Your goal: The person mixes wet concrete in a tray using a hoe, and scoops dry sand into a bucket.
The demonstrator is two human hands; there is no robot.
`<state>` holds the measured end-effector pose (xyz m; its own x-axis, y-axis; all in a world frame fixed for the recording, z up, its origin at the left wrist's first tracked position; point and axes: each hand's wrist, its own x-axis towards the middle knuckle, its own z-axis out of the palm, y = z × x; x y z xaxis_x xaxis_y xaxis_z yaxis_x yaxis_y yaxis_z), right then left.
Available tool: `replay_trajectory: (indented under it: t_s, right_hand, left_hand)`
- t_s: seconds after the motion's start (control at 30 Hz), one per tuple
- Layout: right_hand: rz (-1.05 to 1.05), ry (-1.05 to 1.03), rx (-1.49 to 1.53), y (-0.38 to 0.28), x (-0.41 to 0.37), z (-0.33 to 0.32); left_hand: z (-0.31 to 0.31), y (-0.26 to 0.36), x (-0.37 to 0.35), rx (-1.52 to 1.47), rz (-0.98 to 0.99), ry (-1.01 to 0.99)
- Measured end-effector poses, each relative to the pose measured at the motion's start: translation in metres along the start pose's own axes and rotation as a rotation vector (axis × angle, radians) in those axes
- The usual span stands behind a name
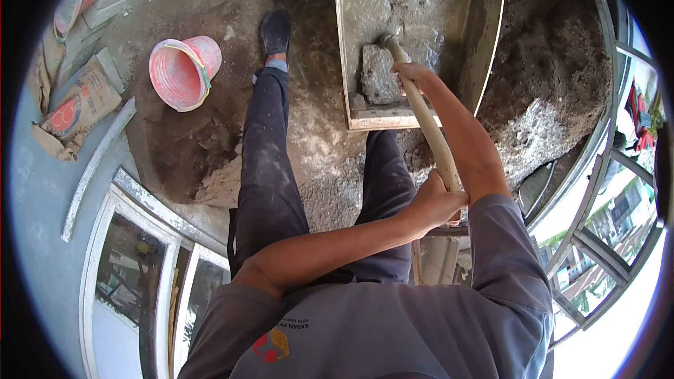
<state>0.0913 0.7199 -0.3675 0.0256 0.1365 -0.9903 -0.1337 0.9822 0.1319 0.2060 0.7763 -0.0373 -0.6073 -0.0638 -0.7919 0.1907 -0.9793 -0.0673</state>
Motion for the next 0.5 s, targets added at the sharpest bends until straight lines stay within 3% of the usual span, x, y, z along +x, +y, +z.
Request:
replay_trajectory:
  t_s: [0.17, 0.2, 0.3, 0.33, 0.4, 0.43, 0.5]
  right_hand:
    - [-0.116, -0.013, 0.23, -0.046, -0.002, -0.037]
    - [-0.173, -0.016, 0.298, -0.057, -0.014, -0.042]
    - [-0.348, 0.131, 0.312, -0.098, -0.087, -0.038]
    - [-0.452, 0.169, 0.363, -0.105, -0.112, -0.03]
    - [-0.653, 0.259, 0.384, -0.106, -0.139, -0.014]
    - [-0.742, 0.31, 0.359, -0.103, -0.143, -0.004]
    - [-0.887, 0.412, 0.321, -0.097, -0.148, 0.022]
  left_hand:
    - [-0.005, 0.01, -0.003, 0.214, 0.114, 0.006]
    - [-0.005, 0.026, -0.018, 0.339, 0.09, -0.01]
    - [-0.014, 0.025, -0.049, 0.571, 0.272, 0.017]
    - [-0.027, 0.03, -0.06, 0.577, 0.149, -0.025]
    - [-0.072, -0.009, -0.046, 0.633, 0.145, 0.044]
    - [-0.092, -0.013, -0.037, 0.727, 0.001, 0.184]
    - [-0.17, -0.061, 0.026, 0.82, 0.019, 0.437]
